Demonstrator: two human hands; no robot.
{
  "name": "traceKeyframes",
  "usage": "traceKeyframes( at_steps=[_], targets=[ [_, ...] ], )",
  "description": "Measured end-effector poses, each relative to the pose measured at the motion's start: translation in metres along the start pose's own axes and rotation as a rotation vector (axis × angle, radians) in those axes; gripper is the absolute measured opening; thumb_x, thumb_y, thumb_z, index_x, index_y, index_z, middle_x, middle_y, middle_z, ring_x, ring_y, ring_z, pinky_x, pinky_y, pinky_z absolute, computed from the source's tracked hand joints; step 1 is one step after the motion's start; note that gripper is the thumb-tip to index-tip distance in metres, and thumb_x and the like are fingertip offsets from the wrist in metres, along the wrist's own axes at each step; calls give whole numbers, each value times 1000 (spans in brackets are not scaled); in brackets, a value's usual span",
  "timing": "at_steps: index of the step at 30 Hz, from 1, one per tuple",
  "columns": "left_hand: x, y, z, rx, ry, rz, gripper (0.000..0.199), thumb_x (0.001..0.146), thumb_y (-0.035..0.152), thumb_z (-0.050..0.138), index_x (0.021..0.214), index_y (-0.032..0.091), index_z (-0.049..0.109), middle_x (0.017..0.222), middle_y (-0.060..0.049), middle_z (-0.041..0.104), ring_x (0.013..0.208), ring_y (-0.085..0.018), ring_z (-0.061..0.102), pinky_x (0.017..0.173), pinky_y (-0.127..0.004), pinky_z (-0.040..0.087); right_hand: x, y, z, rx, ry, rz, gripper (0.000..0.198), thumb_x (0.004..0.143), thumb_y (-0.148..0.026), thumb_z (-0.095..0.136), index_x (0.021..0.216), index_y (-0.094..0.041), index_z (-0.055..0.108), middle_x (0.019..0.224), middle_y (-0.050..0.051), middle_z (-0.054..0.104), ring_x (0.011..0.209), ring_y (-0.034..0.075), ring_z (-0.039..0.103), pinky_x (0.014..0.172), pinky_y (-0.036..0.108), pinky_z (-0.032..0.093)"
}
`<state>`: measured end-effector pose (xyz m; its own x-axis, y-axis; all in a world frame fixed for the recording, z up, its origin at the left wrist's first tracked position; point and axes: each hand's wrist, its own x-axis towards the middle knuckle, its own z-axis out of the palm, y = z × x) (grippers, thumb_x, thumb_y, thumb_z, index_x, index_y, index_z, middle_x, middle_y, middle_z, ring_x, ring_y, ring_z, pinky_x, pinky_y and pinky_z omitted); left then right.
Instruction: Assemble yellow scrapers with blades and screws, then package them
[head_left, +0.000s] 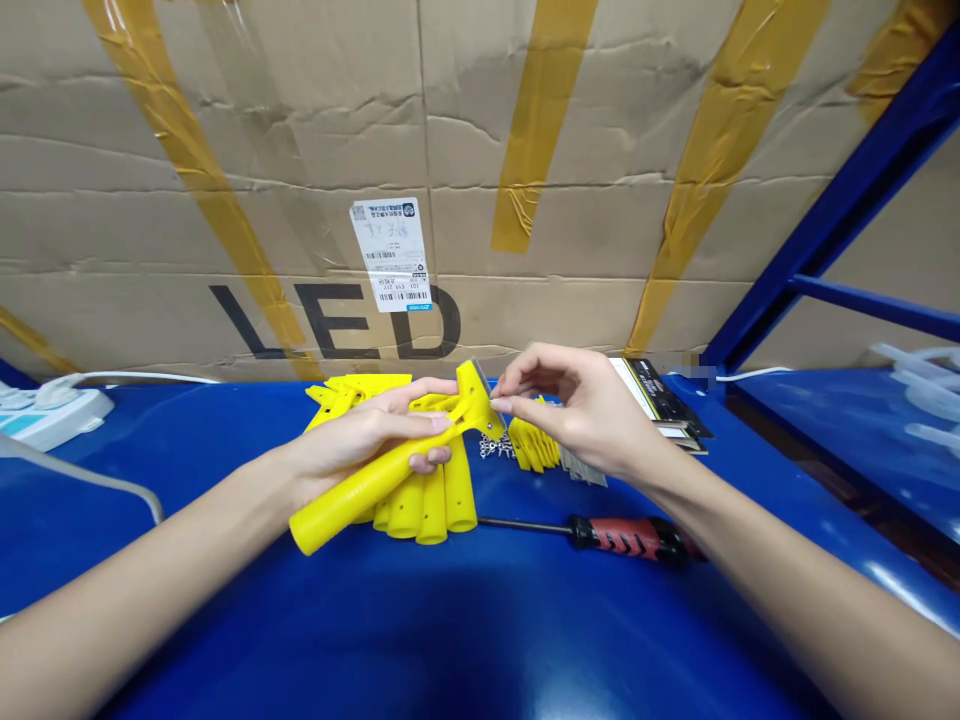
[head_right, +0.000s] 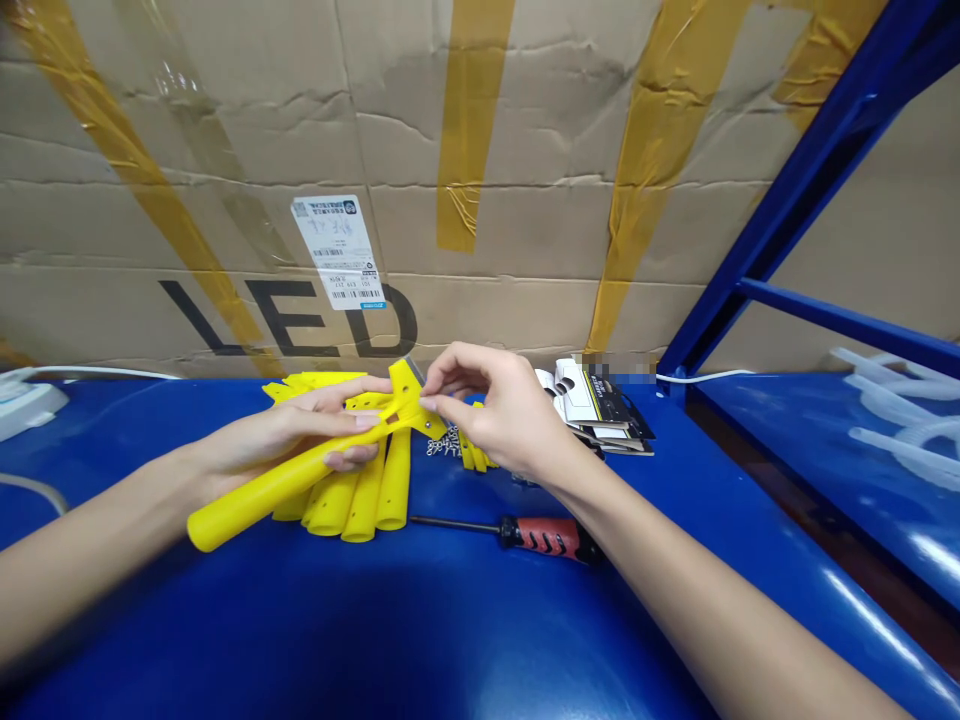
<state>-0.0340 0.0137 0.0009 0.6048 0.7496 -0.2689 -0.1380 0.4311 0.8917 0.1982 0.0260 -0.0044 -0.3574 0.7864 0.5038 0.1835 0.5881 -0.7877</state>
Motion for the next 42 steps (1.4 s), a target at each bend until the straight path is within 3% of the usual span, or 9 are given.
traceKeyframes(
  at_steps=[6,12,19,23,29,33,38,42],
  targets=[
    [-2,-1,0,13,-52,-13,37,94,15,62,127,20,46,71,-1,58,56,-7,48,55,-16,40,0,6,5,-1,77,-63,11,82,-19,76,84,-17,66,83,1,69,73,14,60,70,31,50],
    [-5,2,11,1,2,-35,44,95,10,57,136,18,42,67,2,53,54,-9,50,52,-17,39,-4,6,10,-136,66,-128,11,84,-12,72,86,-19,65,82,-1,68,75,13,59,72,30,48],
    [-5,0,9,38,-41,-47,39,96,15,57,132,19,44,66,1,54,53,-8,46,51,-16,36,-6,3,9,-223,50,-199,14,84,-7,70,86,-19,65,83,-2,68,77,13,59,75,29,47],
    [-4,-3,5,70,-68,-45,37,93,17,63,126,21,47,66,2,54,53,-8,46,54,-18,35,-3,6,4,-162,24,-141,15,83,-14,75,92,-20,64,88,-1,66,78,13,56,74,29,47],
    [-6,-2,1,82,-128,-61,32,93,18,64,121,24,49,69,1,56,55,-9,47,55,-19,36,-1,14,-2,8,24,12,51,71,-32,89,113,-23,61,100,1,59,75,13,54,69,29,48],
    [-7,1,1,35,-131,-61,34,91,12,63,122,21,50,72,0,56,57,-9,50,53,-18,36,-1,12,-2,-52,27,12,49,73,-38,87,112,-22,63,93,1,60,80,16,58,72,31,49],
    [-6,3,6,-17,-117,-45,37,92,8,60,126,18,49,70,-1,57,56,-8,50,52,-17,38,1,13,0,14,-9,93,37,75,-44,84,96,-19,67,84,1,65,76,16,60,71,32,50],
    [-5,1,8,-58,-82,-43,36,92,8,59,125,20,48,69,-1,57,55,-9,51,52,-16,38,2,15,1,69,48,126,44,73,-45,86,102,-19,66,84,2,68,76,17,62,71,32,51]
  ],
)
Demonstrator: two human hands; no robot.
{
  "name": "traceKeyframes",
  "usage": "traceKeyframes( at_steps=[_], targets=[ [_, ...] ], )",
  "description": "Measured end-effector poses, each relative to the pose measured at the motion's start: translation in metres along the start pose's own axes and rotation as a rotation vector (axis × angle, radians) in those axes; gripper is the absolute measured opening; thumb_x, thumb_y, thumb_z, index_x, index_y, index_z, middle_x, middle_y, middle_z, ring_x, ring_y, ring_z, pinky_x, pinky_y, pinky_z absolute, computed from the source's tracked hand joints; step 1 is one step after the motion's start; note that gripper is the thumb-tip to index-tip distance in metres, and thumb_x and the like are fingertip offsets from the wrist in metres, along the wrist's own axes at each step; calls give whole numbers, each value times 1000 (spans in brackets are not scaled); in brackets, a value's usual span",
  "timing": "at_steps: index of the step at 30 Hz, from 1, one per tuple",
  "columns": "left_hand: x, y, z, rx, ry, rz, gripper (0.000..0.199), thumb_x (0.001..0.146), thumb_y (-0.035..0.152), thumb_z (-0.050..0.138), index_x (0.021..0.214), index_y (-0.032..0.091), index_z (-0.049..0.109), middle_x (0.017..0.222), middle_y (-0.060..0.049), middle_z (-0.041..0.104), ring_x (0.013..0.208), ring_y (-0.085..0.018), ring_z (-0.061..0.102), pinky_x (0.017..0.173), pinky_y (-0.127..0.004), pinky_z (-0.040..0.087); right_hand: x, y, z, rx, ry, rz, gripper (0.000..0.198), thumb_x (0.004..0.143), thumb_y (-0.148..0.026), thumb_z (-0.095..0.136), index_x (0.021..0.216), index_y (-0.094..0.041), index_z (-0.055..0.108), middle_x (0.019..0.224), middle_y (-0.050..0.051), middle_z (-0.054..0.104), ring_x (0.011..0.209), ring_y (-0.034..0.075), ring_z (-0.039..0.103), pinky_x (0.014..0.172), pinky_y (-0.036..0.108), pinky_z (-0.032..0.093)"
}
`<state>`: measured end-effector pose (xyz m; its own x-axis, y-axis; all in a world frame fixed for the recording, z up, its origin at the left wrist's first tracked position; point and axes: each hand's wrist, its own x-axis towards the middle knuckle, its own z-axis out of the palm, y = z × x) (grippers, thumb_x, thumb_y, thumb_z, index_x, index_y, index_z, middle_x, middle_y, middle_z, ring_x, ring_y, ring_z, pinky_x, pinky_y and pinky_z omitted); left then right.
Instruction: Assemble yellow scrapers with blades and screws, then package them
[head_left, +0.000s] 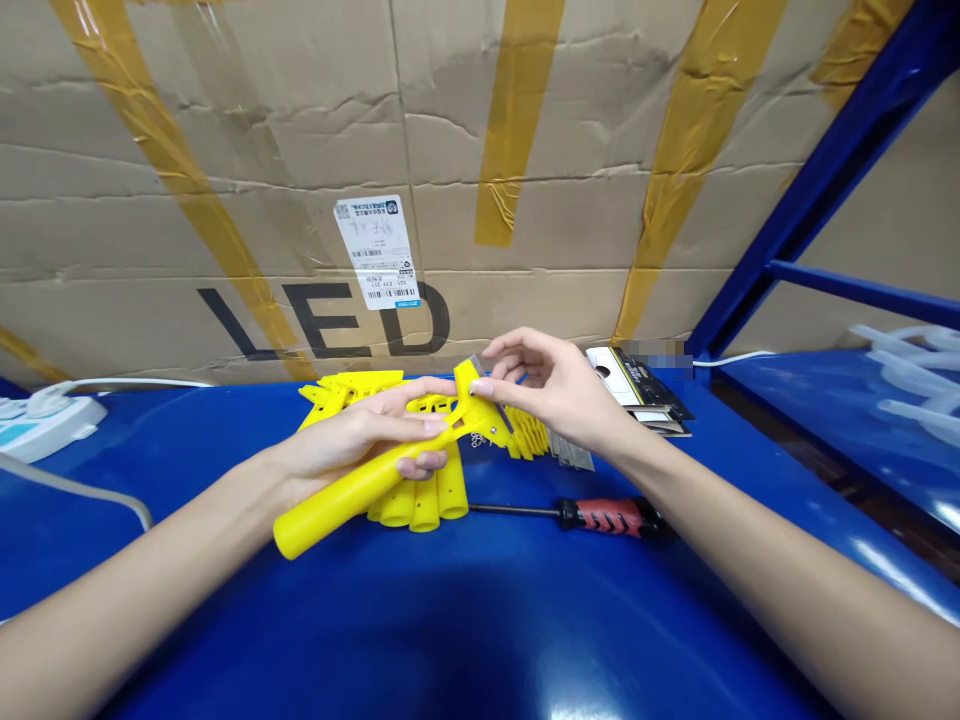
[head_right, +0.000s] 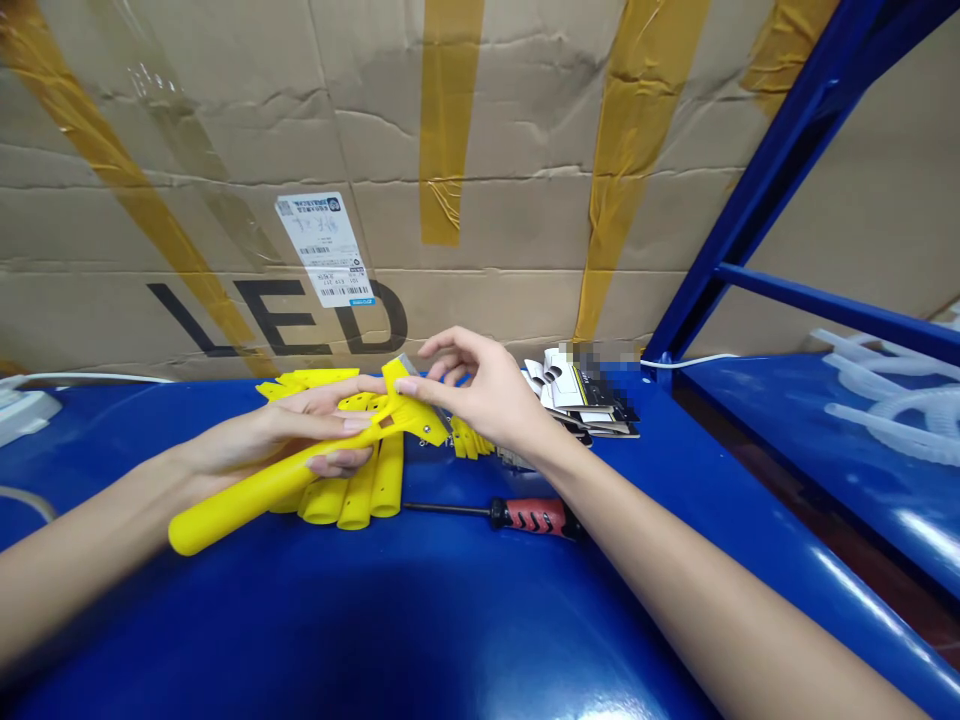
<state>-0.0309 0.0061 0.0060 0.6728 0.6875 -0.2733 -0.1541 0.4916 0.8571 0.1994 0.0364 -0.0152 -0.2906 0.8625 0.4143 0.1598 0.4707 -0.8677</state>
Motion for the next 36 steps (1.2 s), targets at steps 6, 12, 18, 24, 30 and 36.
traceKeyframes(
  at_steps=[6,12,18,24,30,36],
  targets=[
    [1,1,0,18,52,56,35,90,8,63,122,18,53,72,-2,59,56,-8,53,52,-17,40,-1,-9,-15,-97,113,36,35,87,-50,73,99,-19,63,80,2,66,71,15,60,64,30,48],
    [2,4,-2,-30,146,65,51,86,6,66,133,19,49,86,-5,63,60,-8,56,56,-19,45,-44,-21,-50,-392,-433,145,33,85,-49,74,78,-20,60,67,-4,58,60,12,51,53,26,40],
    [5,0,-6,-3,116,45,45,88,10,68,128,22,52,81,-3,61,59,-8,54,57,-19,44,-74,-25,-63,-588,-580,268,28,62,-22,90,75,-22,65,67,-5,64,58,13,53,49,24,39],
    [6,-1,-8,-22,130,72,41,87,6,66,124,20,53,83,-4,62,58,-8,54,54,-18,42,-73,-23,-80,-382,-486,206,21,79,-37,80,97,-25,79,91,5,76,78,22,71,68,31,57],
    [4,2,-6,-48,130,72,46,88,6,64,131,18,52,85,-5,62,59,-8,55,54,-18,43,-65,-15,-75,-317,-101,186,39,84,-51,74,109,-23,80,78,6,75,64,19,65,56,31,54],
    [5,3,-7,-55,170,87,46,85,6,67,128,18,56,87,-7,65,58,-9,56,53,-19,44,-67,-8,-82,-425,-68,125,32,80,-48,78,103,-26,82,73,4,74,61,18,61,53,30,48]
  ],
)
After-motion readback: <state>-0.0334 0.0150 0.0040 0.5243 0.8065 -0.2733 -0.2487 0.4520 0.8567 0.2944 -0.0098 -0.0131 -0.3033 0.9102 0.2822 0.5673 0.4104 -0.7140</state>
